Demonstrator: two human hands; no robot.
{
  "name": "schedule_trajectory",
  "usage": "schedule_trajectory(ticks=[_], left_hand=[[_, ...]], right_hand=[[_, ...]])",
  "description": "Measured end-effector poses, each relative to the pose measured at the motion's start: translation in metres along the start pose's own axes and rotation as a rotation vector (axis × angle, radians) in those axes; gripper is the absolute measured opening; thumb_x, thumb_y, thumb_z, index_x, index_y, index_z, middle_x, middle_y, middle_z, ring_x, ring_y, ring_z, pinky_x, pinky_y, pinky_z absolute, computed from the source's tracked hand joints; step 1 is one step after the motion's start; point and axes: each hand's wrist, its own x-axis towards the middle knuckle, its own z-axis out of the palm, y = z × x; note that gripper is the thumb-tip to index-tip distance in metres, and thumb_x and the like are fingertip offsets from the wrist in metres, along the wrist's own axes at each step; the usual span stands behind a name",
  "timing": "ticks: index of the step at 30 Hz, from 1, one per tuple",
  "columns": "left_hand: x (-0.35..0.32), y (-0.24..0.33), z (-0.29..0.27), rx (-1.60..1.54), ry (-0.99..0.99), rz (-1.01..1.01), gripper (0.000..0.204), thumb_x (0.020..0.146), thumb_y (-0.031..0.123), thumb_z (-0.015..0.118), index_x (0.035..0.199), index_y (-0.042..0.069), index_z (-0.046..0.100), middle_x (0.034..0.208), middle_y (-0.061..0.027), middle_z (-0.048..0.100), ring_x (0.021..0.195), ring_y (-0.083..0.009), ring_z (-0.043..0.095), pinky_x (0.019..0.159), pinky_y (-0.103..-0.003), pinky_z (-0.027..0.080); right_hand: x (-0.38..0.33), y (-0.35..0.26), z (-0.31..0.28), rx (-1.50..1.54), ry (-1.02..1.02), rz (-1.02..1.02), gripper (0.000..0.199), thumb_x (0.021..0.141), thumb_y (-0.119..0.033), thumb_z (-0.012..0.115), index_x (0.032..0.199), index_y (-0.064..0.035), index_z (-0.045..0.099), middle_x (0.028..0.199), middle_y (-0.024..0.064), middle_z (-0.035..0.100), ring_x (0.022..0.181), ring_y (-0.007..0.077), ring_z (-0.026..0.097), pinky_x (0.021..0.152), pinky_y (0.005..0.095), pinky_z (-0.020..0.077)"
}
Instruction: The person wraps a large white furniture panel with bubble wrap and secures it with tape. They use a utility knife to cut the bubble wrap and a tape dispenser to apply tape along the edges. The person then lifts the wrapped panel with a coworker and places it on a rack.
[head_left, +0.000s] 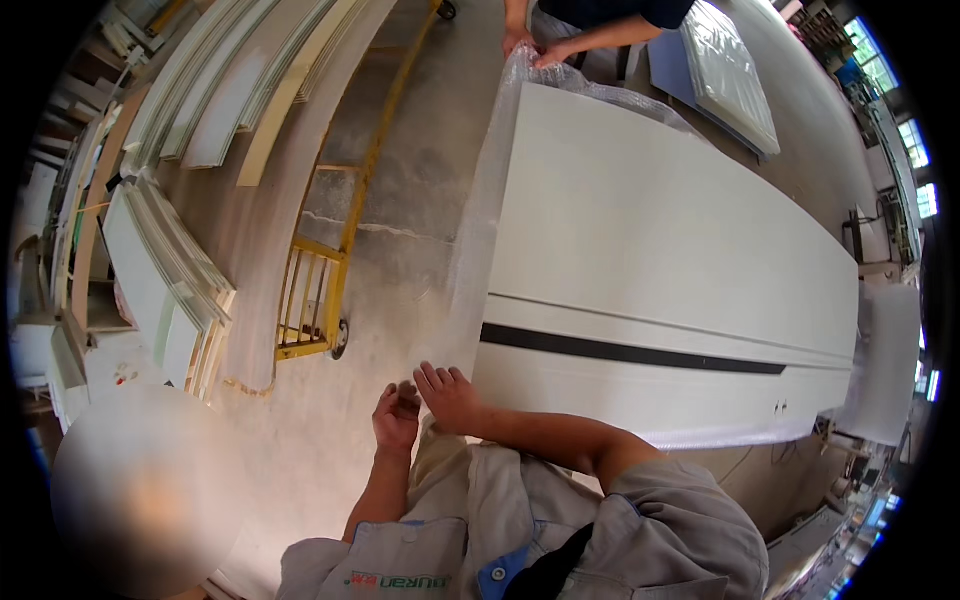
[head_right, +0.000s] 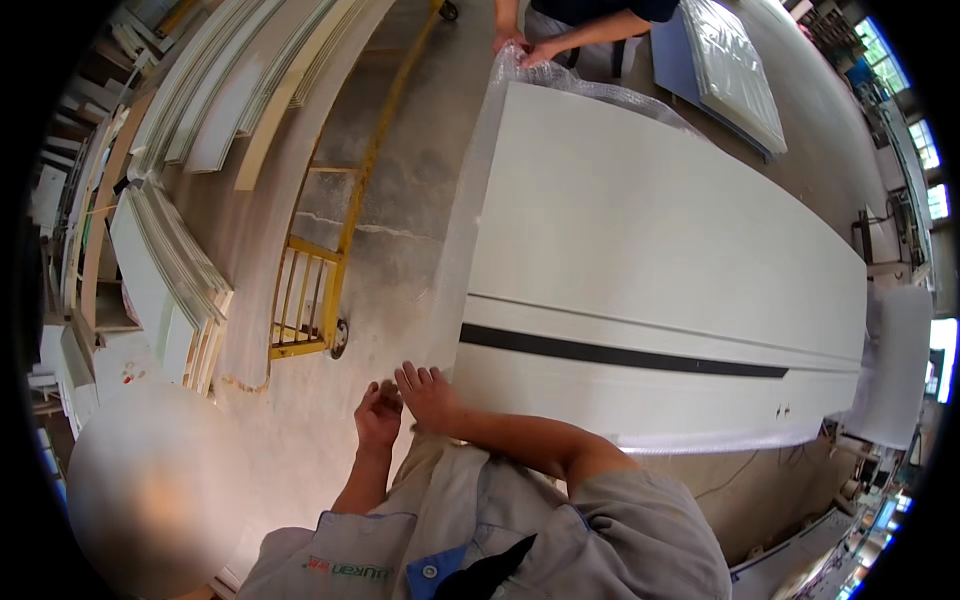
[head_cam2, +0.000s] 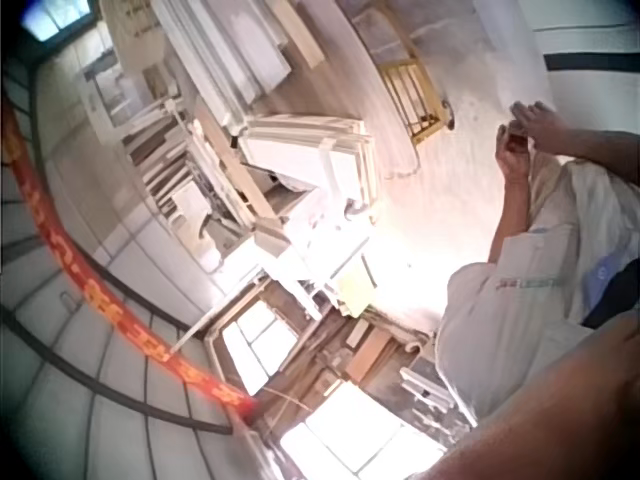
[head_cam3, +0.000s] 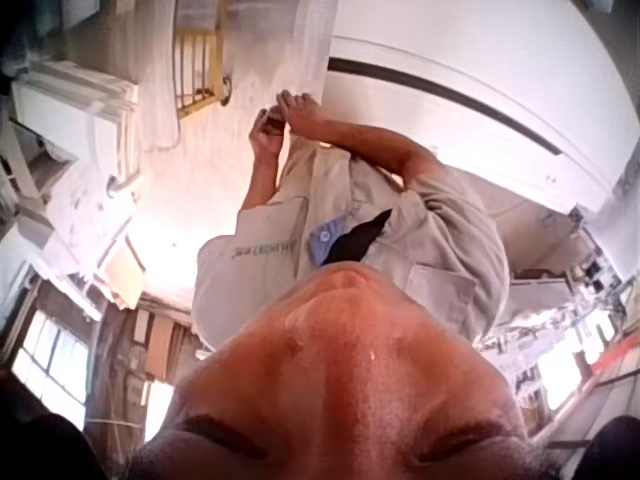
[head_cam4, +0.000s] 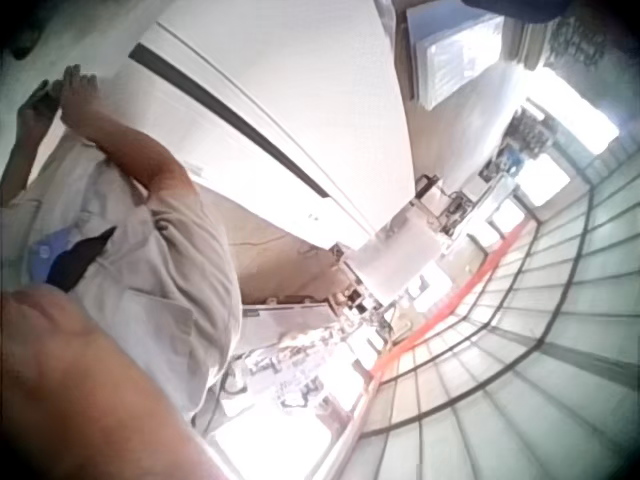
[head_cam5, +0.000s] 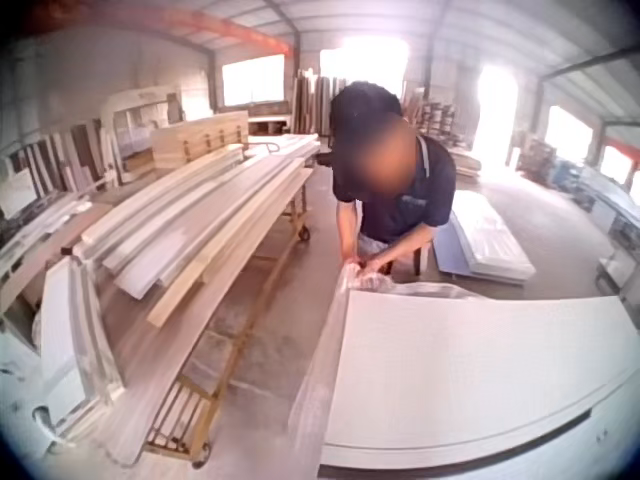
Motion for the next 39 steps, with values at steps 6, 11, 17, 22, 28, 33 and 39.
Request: schedule_trajectory(ticks=[6,11,17,22,28,33,39], left_hand=[[-0.061,0.032,-0.028,-0.056,-0.052,-0.324,0.027,0.095,0.008,0.054,0.121,0.011,0.059,0.113,-0.0135,0.070,0.109,-0.0326,0.066,0.097,-0.047,0.054],[-0.013,-0.069,-0.111,0.678,-0.454,-0.391,0.043,0.098,0.023,0.053,0.140,0.011,0.050,0.138,-0.0128,0.056,0.129,-0.0276,0.055,0.108,-0.045,0.047],[0.053,-0.044,-0.029,0.232,-0.107,-0.466,0.071,0.092,0.050,0.053,0.149,0.010,0.038,0.149,-0.0143,0.044,0.137,-0.0342,0.044,0.115,-0.051,0.035],[0.107,0.106,0.061,-0.137,-0.278,0.051,0.097,0.087,0.073,0.052,0.157,0.010,0.028,0.159,-0.0157,0.034,0.143,-0.0397,0.036,0.122,-0.057,0.026],[-0.101,0.078,0.308,0.384,-0.731,1.008,0.088,0.097,0.066,0.048,0.161,0.011,0.023,0.162,-0.0170,0.029,0.147,-0.0420,0.032,0.124,-0.059,0.023],[-0.144,-0.183,0.357,0.987,-1.573,1.270,0.075,0.094,0.039,0.063,0.158,0.012,0.035,0.161,-0.0232,0.032,0.149,-0.0427,0.030,0.123,-0.053,0.022],[-0.087,-0.486,0.173,2.267,-2.048,0.491,0.063,0.084,0.019,0.066,0.144,0.005,0.053,0.162,-0.0310,0.026,0.153,-0.0470,0.018,0.126,-0.054,0.014]], right_hand=[[-0.013,-0.060,-0.019,0.163,-0.151,0.023,0.037,0.076,-0.018,0.070,0.113,-0.0100,0.070,0.099,0.0082,0.067,0.088,0.0280,0.068,0.080,0.0411,0.0525],[-0.058,-0.079,-0.061,0.261,0.034,0.134,0.030,0.075,-0.015,0.072,0.105,-0.0134,0.070,0.096,0.0063,0.066,0.082,0.0303,0.067,0.076,0.0430,0.0525],[-0.081,-0.105,-0.039,0.231,0.171,0.238,0.019,0.083,-0.018,0.072,0.100,-0.0105,0.066,0.094,0.0089,0.065,0.081,0.0343,0.067,0.068,0.0468,0.0533],[-0.097,-0.130,-0.048,0.358,0.158,0.223,0.016,0.086,-0.019,0.068,0.098,-0.0092,0.064,0.094,0.0119,0.065,0.083,0.0362,0.067,0.071,0.0484,0.0534],[-0.105,-0.107,-0.087,0.454,0.055,0.283,0.023,0.088,-0.028,0.069,0.099,-0.0072,0.068,0.101,0.0118,0.069,0.092,0.0351,0.067,0.080,0.0468,0.0534],[-0.202,-0.067,-0.122,0.644,0.122,0.525,0.041,0.086,-0.040,0.073,0.110,-0.0069,0.071,0.111,0.0136,0.072,0.102,0.0337,0.069,0.089,0.0441,0.0538],[-0.401,0.023,-0.108,0.476,-0.019,0.865,0.050,0.084,-0.044,0.076,0.118,-0.0062,0.071,0.120,0.0164,0.072,0.106,0.0351,0.070,0.092,0.0432,0.0547]])
